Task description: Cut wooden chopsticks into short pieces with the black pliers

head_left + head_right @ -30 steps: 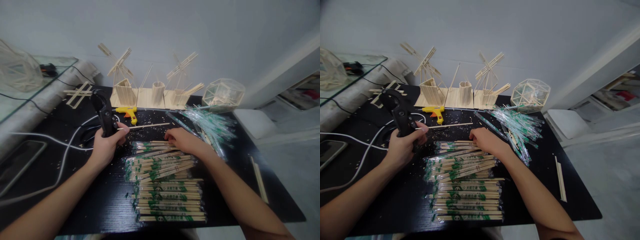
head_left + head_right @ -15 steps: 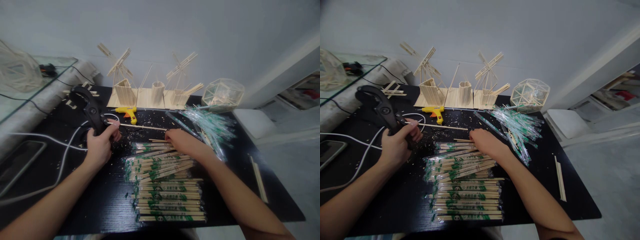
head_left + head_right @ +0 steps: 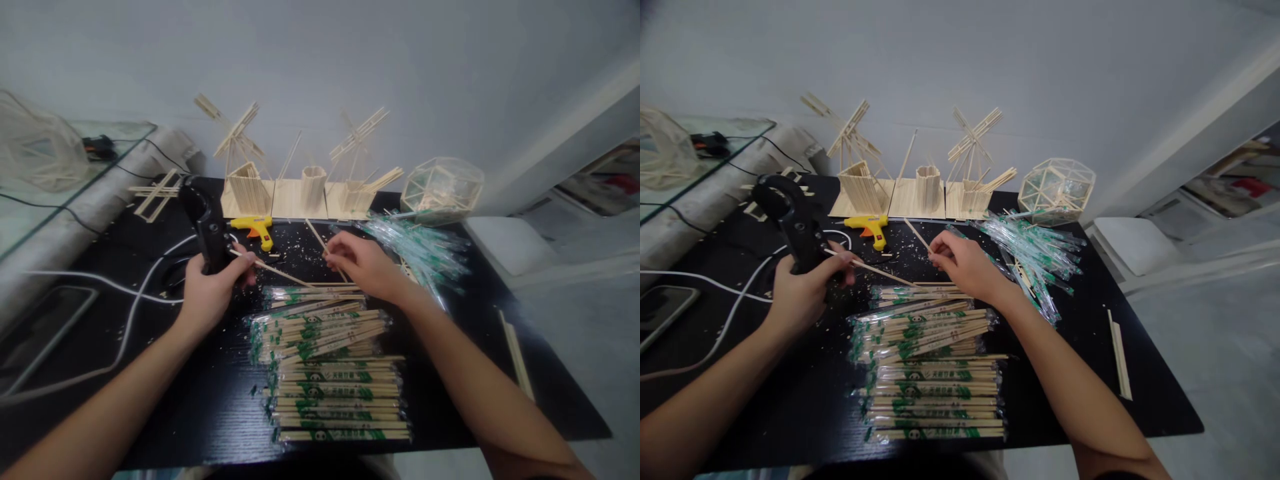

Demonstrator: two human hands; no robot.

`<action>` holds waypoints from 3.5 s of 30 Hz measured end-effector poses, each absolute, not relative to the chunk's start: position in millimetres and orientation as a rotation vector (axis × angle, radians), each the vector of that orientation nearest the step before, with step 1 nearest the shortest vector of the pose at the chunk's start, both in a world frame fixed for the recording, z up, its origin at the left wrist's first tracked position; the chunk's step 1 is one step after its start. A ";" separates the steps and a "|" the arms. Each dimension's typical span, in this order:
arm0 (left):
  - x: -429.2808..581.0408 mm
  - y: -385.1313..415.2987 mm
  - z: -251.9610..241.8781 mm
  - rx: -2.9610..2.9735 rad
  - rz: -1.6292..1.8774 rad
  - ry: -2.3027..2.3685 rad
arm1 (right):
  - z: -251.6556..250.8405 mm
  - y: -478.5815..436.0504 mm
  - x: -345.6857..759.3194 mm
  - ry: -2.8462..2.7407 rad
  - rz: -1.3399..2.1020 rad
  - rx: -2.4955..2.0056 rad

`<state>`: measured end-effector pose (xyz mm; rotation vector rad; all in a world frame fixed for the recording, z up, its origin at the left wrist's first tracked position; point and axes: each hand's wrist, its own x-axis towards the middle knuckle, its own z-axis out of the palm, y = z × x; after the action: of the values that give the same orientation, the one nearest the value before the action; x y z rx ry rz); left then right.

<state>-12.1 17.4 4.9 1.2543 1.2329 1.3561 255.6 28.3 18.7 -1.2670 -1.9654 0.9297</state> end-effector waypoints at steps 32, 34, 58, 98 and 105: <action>56.0 52.6 20.4 1.996 1.259 1.075 | -14.8 28.8 233.0 -1.737 0.836 -1.120; 54.9 52.4 20.8 2.015 1.246 1.070 | -15.6 28.9 233.3 -1.769 0.837 -1.125; 55.0 51.8 31.9 1.648 1.253 1.008 | -20.4 26.9 234.9 -2.052 0.777 -1.144; 36.9 55.0 53.8 1.611 1.483 1.156 | -21.6 32.8 256.1 -2.555 0.504 -1.443; 38.6 53.3 56.9 1.620 1.499 1.120 | 16.8 30.4 258.2 -1.935 0.942 -1.159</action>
<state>38.6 53.3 56.9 1.6200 1.1201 1.4989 258.2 30.4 16.8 -1.1586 -1.9347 0.9423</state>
